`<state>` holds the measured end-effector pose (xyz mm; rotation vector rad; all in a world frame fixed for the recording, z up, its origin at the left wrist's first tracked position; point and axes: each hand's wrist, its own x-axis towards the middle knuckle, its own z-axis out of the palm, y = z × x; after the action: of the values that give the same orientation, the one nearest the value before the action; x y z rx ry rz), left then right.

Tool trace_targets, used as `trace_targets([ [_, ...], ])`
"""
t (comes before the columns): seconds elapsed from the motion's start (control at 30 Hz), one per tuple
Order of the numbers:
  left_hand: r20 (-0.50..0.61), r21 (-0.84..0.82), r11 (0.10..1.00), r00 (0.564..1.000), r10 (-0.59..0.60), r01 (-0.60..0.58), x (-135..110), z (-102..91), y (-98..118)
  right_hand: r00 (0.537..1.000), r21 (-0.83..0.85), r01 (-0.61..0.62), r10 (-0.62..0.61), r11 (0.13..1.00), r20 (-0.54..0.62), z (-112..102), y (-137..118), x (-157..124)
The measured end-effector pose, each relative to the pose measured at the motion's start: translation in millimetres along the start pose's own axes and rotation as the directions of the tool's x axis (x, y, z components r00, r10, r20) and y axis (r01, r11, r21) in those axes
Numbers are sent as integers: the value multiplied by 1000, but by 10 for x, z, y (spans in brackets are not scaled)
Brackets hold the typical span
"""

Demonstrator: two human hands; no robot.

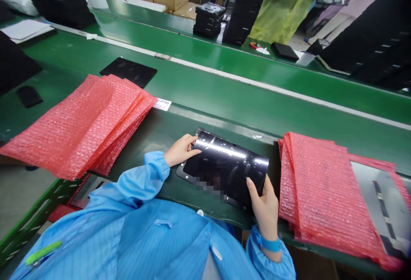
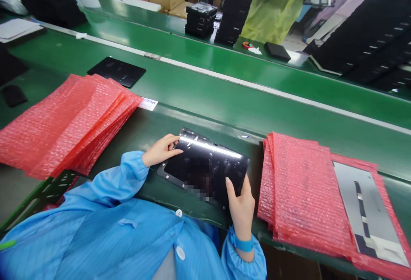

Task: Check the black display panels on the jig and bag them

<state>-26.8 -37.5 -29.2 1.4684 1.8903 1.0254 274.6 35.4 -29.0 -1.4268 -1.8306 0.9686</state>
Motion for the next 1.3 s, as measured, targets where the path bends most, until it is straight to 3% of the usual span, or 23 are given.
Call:
trace_targets([
  [0.33,11,257,966,1000,-6,3,-76,3,87,999,-92,30,-32,995,-20,-10,24,-36],
  [0.53,-32,486,873,999,-28,40,-218,118,218,999,-173,44,-44,984,3,-38,68,-29],
  [0.73,-7,655,756,1000,15,-7,-224,157,208,997,-283,68,-58,957,42,-66,63,36],
  [0.83,2,679,734,1000,21,-17,-212,141,219,995,-470,67,-25,880,96,-107,42,64],
  [0.93,17,692,722,1000,23,-28,-201,125,244,989,-682,114,-19,722,145,-140,11,77],
  [1.07,36,732,681,999,18,-38,-192,111,279,982,-822,179,-44,541,185,-155,1,86],
  [1.17,43,772,634,999,19,-45,-186,101,303,965,-816,259,-168,516,200,-168,24,126],
  [1.3,61,801,594,997,35,-70,-170,82,343,873,-692,471,-405,547,273,-201,38,223],
])
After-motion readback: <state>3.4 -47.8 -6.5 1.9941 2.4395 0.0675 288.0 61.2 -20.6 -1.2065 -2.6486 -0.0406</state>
